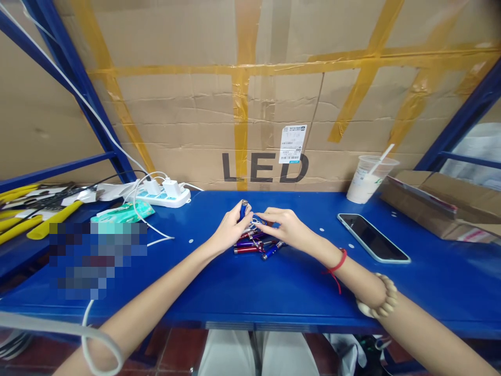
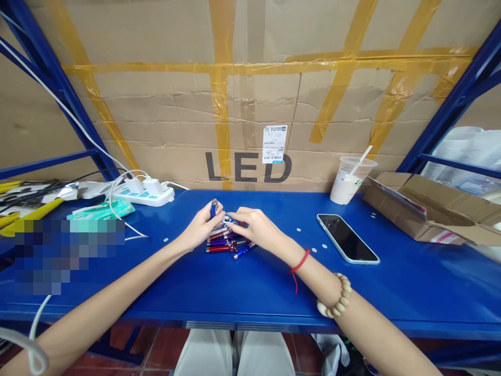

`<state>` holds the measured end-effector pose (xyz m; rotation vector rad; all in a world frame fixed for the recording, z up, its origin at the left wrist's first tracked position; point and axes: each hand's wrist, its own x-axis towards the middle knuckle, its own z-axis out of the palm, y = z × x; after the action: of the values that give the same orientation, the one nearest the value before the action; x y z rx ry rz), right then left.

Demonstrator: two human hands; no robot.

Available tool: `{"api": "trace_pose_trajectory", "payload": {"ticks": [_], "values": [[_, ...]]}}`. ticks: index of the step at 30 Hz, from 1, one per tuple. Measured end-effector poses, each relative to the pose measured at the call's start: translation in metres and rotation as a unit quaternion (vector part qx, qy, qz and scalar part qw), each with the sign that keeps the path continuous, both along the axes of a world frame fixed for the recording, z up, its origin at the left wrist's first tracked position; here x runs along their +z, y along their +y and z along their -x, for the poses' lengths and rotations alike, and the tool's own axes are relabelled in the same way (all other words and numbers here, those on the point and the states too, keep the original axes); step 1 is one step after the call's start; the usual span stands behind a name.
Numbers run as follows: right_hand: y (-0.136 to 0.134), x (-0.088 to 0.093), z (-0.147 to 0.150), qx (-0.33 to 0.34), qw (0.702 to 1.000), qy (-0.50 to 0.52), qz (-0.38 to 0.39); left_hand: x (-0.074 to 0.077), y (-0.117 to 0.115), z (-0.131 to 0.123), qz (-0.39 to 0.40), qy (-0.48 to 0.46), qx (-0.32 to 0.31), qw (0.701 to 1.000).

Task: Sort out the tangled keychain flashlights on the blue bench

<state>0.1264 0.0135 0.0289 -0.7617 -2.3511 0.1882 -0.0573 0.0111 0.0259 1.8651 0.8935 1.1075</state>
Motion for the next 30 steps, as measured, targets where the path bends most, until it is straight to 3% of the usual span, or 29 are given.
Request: {"api": "trace_pose_trajectory", "payload": {"ticks": [7,11,15,21,30], "values": [[0.001,-0.005,0.003,-0.014,0.999,-0.001,-0.051,0.005,-0.003,0.001,-0.051,0.071,0.011,0.996],[0.000,0.001,0.002,-0.037,0.993,0.058,-0.095,0.003,0.000,0.002,0.048,0.006,-0.031,0.998],[-0.002,0.007,0.000,-0.075,0.975,0.143,-0.154,0.000,0.002,0.001,0.150,-0.048,-0.110,0.981],[-0.003,0.001,0.003,-0.035,0.980,0.089,-0.174,0.000,0.001,-0.001,0.172,-0.072,-0.145,0.972],[-0.002,0.000,0.005,-0.054,0.976,0.105,-0.185,-0.001,0.001,0.000,0.169,-0.048,-0.142,0.974]]}}
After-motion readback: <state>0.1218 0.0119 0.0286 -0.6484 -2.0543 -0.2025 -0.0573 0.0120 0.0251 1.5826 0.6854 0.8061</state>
